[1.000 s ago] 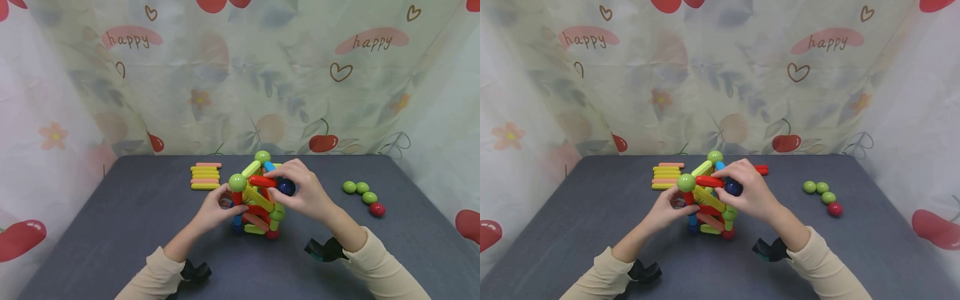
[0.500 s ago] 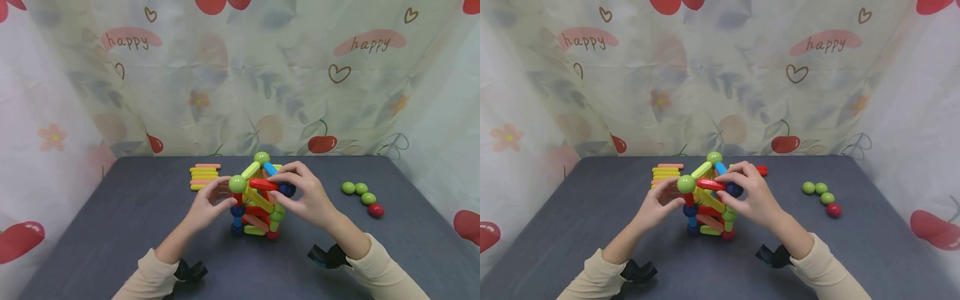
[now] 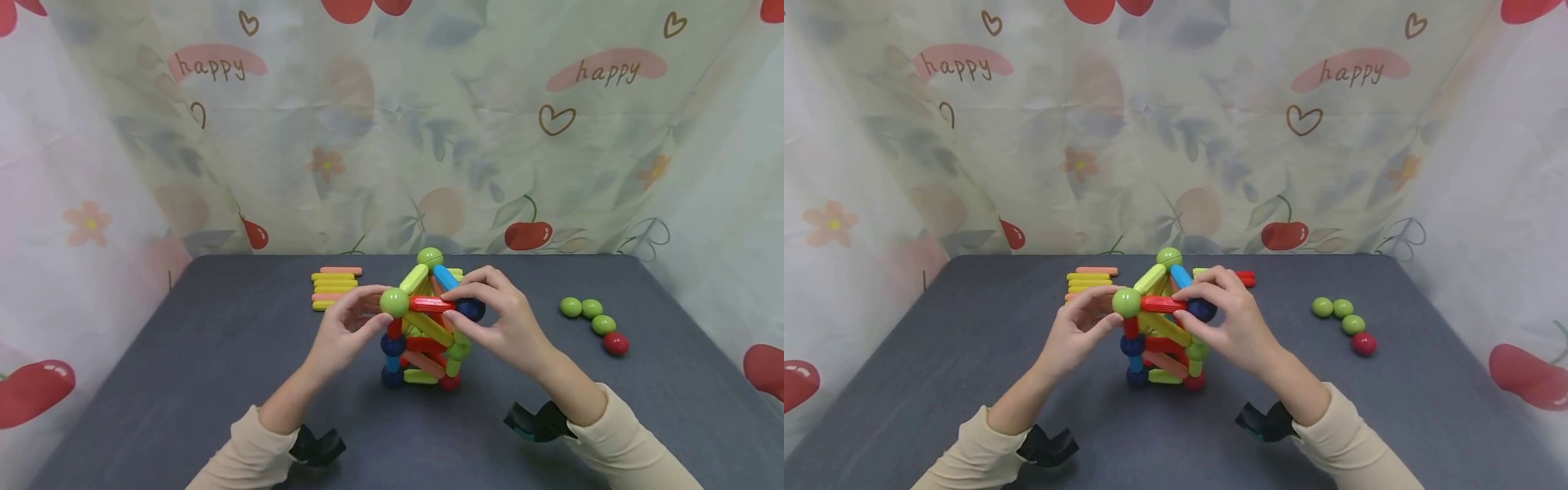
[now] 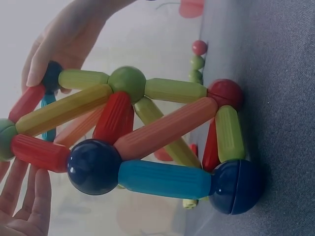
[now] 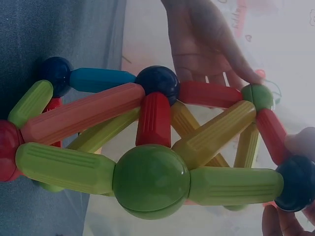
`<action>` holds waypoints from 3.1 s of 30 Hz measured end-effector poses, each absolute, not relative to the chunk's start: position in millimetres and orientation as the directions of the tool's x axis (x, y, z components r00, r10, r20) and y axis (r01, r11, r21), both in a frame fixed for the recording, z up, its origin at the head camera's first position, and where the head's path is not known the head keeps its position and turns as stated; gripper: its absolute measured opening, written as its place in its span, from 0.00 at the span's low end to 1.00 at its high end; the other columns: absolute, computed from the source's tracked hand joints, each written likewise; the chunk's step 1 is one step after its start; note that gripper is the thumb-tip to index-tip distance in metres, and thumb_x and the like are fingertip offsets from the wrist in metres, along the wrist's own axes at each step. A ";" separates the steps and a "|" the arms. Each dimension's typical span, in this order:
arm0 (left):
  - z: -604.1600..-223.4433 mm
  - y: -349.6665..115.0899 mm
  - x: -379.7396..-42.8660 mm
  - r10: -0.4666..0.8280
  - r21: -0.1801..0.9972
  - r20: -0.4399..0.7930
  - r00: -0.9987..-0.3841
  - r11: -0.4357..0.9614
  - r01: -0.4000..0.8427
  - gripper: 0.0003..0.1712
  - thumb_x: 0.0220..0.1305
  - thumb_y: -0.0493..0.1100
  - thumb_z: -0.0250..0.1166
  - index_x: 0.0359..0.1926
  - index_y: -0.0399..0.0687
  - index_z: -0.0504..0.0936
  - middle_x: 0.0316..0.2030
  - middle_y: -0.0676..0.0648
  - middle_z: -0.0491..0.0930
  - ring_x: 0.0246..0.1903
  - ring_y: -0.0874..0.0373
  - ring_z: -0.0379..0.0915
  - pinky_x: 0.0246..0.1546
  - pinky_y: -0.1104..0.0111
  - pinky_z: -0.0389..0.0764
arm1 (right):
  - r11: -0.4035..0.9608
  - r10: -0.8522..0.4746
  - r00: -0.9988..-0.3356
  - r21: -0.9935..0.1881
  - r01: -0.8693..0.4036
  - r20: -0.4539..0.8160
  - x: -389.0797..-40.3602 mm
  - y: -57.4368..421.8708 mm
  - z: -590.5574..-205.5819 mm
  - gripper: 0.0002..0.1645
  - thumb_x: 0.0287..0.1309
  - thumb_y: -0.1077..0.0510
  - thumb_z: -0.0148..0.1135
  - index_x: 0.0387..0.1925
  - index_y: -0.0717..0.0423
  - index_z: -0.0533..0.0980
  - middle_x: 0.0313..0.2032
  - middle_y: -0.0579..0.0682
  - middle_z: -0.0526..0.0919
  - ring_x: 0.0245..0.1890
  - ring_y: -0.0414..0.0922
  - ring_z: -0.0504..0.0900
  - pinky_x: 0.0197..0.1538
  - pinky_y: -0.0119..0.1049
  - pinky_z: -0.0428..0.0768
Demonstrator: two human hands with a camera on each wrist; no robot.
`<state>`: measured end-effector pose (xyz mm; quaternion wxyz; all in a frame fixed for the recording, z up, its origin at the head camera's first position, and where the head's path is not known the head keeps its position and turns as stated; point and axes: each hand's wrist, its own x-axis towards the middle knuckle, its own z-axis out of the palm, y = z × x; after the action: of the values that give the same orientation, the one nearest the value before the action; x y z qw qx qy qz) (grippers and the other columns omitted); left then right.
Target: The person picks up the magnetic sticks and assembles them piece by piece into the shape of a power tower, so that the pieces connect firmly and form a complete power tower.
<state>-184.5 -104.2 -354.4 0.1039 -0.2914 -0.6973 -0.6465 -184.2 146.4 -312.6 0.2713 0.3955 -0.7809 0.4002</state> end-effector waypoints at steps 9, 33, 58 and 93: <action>-353.0 -103.2 -182.5 0.309 0.862 0.480 -0.821 0.008 0.507 0.24 0.62 0.36 0.66 0.58 0.35 0.71 0.48 0.33 0.77 0.44 0.63 0.78 0.45 0.69 0.82 | 0.354 -0.408 -0.572 -0.454 -0.817 0.711 -186.0 153.0 -311.4 0.23 0.37 0.75 0.74 0.40 0.58 0.82 0.40 0.51 0.76 0.42 0.41 0.73 0.43 0.22 0.75; -358.6 -112.9 -181.5 0.367 0.834 0.400 -0.840 0.234 0.500 0.17 0.63 0.34 0.64 0.53 0.39 0.76 0.45 0.41 0.81 0.46 0.52 0.78 0.51 0.63 0.80 | 0.518 -0.247 -0.944 -0.794 -0.318 0.217 -265.5 214.0 -342.6 0.18 0.68 0.54 0.57 0.52 0.63 0.76 0.38 0.48 0.81 0.34 0.34 0.78 0.40 0.29 0.78; -369.7 -114.7 -188.6 0.345 0.864 0.274 -0.898 0.321 0.388 0.26 0.58 0.39 0.70 0.57 0.43 0.74 0.47 0.42 0.79 0.48 0.49 0.77 0.52 0.57 0.80 | 0.808 -0.049 -0.998 -0.585 -0.067 0.046 -328.3 217.3 -406.6 0.12 0.57 0.63 0.66 0.40 0.66 0.76 0.46 0.67 0.77 0.44 0.59 0.73 0.48 0.50 0.73; -370.1 -109.4 -203.6 0.418 0.895 0.243 -0.876 0.252 0.368 0.21 0.62 0.35 0.66 0.56 0.38 0.76 0.51 0.39 0.79 0.55 0.44 0.76 0.56 0.55 0.77 | 0.330 -0.402 -0.769 -0.704 -0.629 0.498 -247.2 153.9 -281.4 0.16 0.62 0.68 0.59 0.52 0.67 0.73 0.44 0.59 0.80 0.42 0.33 0.80 0.46 0.26 0.79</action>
<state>-203.6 -109.4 -370.1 -0.0222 -0.2484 -0.7909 -0.5588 -247.2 153.9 -281.4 0.1175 0.3192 -0.8069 0.4829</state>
